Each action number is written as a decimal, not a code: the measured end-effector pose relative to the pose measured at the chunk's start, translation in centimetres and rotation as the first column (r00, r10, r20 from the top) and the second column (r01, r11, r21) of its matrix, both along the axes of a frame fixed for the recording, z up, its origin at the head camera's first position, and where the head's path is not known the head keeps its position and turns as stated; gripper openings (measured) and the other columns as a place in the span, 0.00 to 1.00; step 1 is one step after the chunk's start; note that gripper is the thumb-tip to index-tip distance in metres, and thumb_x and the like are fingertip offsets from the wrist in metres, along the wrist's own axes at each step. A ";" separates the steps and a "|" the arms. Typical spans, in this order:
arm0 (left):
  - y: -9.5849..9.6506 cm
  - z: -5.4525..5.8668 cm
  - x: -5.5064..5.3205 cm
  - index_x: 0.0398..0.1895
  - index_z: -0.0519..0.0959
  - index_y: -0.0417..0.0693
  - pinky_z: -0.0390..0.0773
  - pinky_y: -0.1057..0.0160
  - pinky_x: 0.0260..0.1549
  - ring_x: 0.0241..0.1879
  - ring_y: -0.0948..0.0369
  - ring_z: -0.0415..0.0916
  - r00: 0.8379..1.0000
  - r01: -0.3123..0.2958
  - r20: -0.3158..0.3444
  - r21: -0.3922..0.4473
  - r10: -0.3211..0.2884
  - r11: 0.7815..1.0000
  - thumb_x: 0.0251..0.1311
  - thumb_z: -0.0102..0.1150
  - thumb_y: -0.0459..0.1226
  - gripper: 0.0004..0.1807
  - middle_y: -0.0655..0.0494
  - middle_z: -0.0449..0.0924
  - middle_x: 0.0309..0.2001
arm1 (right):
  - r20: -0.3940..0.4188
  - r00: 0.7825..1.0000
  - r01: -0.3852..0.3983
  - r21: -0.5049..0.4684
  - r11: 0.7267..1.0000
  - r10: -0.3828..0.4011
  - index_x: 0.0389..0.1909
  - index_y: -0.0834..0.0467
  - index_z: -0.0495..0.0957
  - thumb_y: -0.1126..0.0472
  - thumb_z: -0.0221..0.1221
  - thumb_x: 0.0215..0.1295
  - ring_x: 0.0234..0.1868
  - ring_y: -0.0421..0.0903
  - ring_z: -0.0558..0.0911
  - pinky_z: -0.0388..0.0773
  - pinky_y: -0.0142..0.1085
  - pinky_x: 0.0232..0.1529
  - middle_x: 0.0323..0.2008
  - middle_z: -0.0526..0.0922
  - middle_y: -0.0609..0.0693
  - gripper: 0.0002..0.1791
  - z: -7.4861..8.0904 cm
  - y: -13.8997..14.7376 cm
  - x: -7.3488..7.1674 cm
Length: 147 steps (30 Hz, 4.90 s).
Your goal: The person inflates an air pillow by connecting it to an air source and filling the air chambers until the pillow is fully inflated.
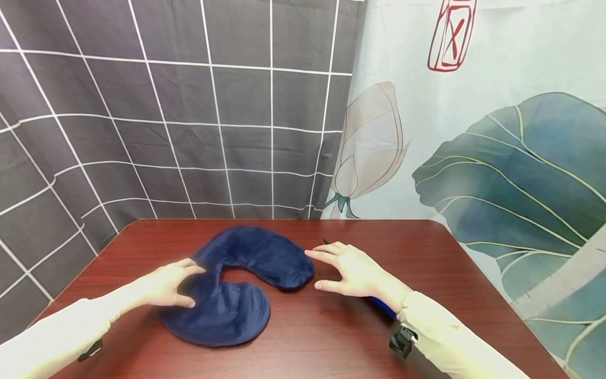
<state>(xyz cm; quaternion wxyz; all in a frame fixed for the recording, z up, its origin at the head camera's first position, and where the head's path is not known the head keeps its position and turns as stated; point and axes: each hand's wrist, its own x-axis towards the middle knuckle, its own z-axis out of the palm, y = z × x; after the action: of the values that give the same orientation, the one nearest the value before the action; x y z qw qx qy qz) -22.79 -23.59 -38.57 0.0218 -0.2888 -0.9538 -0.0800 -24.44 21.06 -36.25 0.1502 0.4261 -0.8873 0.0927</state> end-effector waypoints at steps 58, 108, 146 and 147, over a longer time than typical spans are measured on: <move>-2.9 1.5 -2.0 0.59 0.77 0.61 0.78 0.55 0.50 0.53 0.58 0.75 0.892 0.429 -0.127 -0.068 -0.434 0.901 0.47 0.74 0.39 0.32 0.61 0.78 0.53 | 0.086 0.993 0.081 -0.045 0.996 -0.076 0.63 0.47 0.76 0.46 0.66 0.61 0.57 0.41 0.79 0.79 0.42 0.55 0.56 0.81 0.42 0.29 -1.9 -2.5 3.8; 8.1 -1.4 2.7 0.45 0.86 0.67 0.72 0.67 0.24 0.31 0.62 0.77 0.983 -0.056 -0.169 0.068 0.067 0.996 0.35 0.77 0.57 0.27 0.67 0.75 0.31 | 0.079 0.991 0.121 -0.112 0.986 -0.112 0.61 0.44 0.78 0.46 0.67 0.60 0.57 0.41 0.78 0.79 0.43 0.55 0.55 0.81 0.41 0.27 -1.3 -1.5 4.7; -1.8 0.4 -9.9 0.47 0.87 0.52 0.83 0.57 0.45 0.42 0.58 0.78 0.935 0.312 0.131 0.137 -0.330 0.940 0.47 0.73 0.34 0.19 0.55 0.80 0.39 | 0.117 0.983 0.154 -0.139 0.978 -0.138 0.62 0.39 0.76 0.45 0.66 0.61 0.57 0.41 0.78 0.79 0.44 0.55 0.56 0.80 0.40 0.27 -0.9 -1.3 5.2; -1.9 0.2 -9.8 0.47 0.87 0.53 0.83 0.58 0.45 0.42 0.58 0.78 0.938 0.309 0.120 0.129 -0.324 0.942 0.47 0.73 0.35 0.19 0.55 0.80 0.38 | 0.118 0.983 0.156 -0.138 0.978 -0.141 0.62 0.40 0.76 0.45 0.66 0.61 0.57 0.41 0.78 0.79 0.44 0.55 0.56 0.80 0.40 0.27 -0.9 -1.3 5.1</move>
<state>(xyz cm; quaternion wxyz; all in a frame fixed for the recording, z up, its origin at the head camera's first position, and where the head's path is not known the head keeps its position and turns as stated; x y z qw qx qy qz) -32.56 -25.53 -38.34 -0.0427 -0.4307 -0.8882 -0.1541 -19.29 19.77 -37.16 0.1394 0.3407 -0.9143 0.1689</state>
